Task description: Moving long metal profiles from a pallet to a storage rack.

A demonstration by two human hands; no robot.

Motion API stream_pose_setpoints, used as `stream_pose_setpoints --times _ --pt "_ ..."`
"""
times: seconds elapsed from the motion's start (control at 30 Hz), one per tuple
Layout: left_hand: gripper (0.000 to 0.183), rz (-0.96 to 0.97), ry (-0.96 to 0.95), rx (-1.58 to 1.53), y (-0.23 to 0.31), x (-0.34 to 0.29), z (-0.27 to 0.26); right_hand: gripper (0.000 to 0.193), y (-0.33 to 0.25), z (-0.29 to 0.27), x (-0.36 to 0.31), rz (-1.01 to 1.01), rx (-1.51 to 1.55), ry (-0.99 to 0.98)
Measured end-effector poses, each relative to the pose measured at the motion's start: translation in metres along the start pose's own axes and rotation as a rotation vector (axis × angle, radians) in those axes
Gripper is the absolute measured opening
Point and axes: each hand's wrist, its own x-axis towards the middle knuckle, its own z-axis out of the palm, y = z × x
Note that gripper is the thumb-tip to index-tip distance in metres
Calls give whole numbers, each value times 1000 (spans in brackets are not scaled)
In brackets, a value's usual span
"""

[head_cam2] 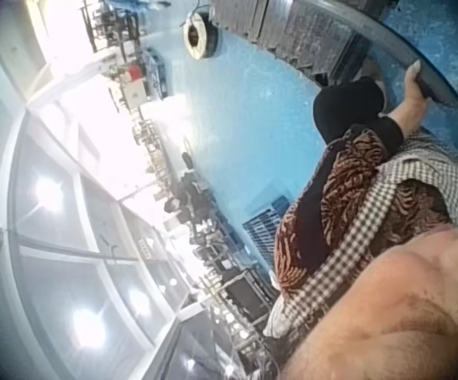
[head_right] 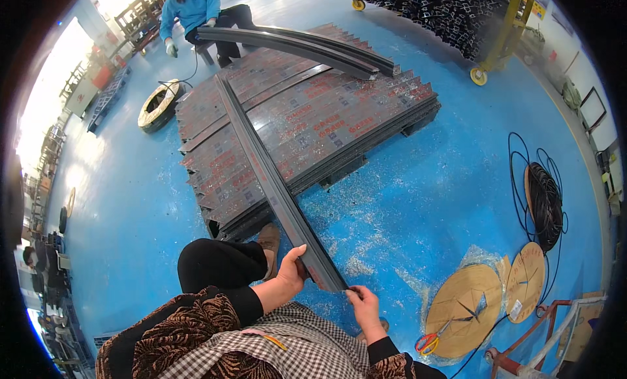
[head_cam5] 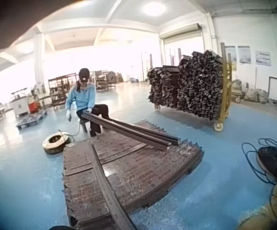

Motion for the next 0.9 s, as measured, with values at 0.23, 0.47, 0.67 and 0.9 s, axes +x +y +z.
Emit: stream_pose_setpoints --times 0.23,0.47,0.67,0.9 --pt "51 -11 -100 -45 -1 7 -13 13 1 4 1 -215 -174 -22" --pt "74 -91 -109 -155 9 3 -21 13 -10 13 -9 -587 -420 21" --pt "80 -134 -106 -250 5 9 -34 12 -3 15 -4 -708 -498 16" --pt "68 -90 -50 -181 -1 11 -29 14 9 8 -8 -678 -532 57"
